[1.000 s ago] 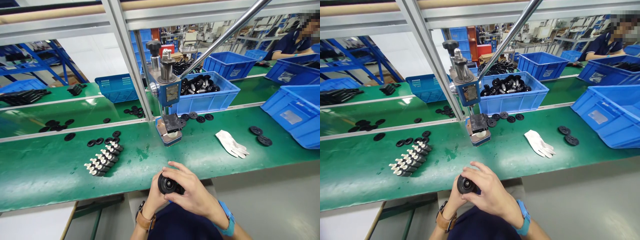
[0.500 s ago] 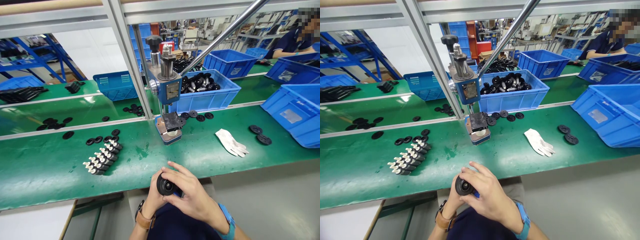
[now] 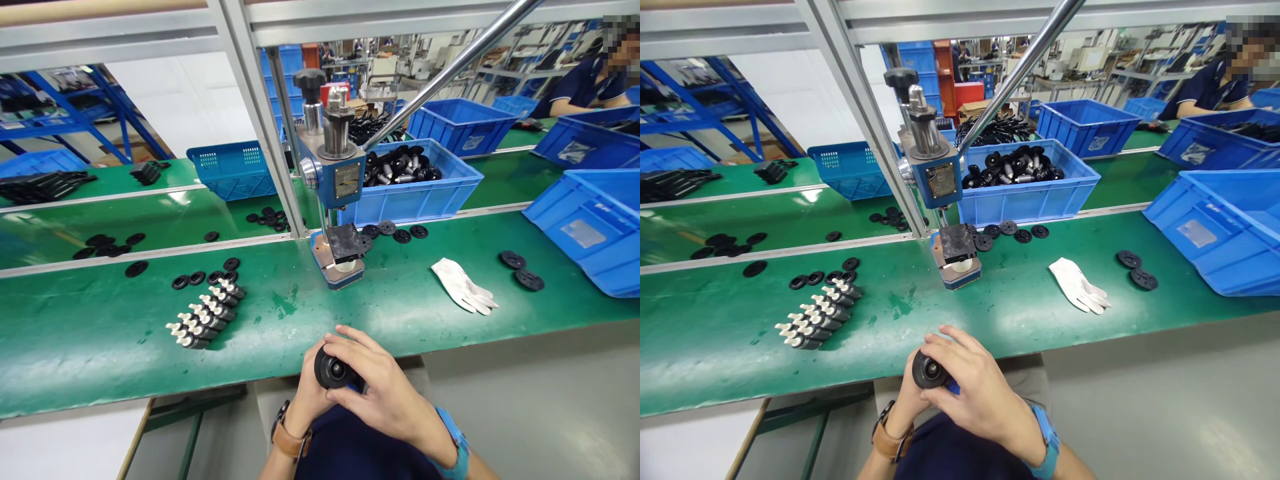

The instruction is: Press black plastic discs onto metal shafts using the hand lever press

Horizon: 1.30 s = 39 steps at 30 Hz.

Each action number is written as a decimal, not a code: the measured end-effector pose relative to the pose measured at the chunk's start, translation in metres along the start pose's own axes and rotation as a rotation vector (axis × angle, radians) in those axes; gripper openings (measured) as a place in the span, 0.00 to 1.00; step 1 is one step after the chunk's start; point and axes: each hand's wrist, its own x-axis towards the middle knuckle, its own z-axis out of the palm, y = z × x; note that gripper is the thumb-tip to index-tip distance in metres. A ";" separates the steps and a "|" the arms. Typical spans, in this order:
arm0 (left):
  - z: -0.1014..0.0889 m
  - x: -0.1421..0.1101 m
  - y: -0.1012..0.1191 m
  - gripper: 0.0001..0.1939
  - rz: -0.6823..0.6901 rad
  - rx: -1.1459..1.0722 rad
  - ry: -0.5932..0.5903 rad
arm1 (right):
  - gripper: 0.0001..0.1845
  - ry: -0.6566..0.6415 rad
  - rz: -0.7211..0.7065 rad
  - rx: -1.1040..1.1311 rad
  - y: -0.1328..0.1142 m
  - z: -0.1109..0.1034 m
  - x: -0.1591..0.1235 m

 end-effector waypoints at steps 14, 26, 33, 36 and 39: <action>-0.004 0.022 0.036 0.10 0.147 0.105 -0.090 | 0.40 0.042 -0.045 0.023 0.014 -0.007 0.005; -0.008 0.016 0.052 0.11 0.040 0.481 -0.370 | 0.38 0.171 0.058 0.252 0.037 0.025 0.002; -0.007 0.012 0.044 0.17 0.080 0.429 -0.346 | 0.36 0.148 -0.031 0.155 0.033 0.024 0.001; -0.006 0.011 0.039 0.11 0.125 0.312 -0.289 | 0.36 0.096 -0.040 0.143 0.026 0.020 0.002; -0.006 0.010 0.039 0.05 0.132 0.105 -0.240 | 0.42 0.035 -0.075 0.232 0.018 0.014 0.001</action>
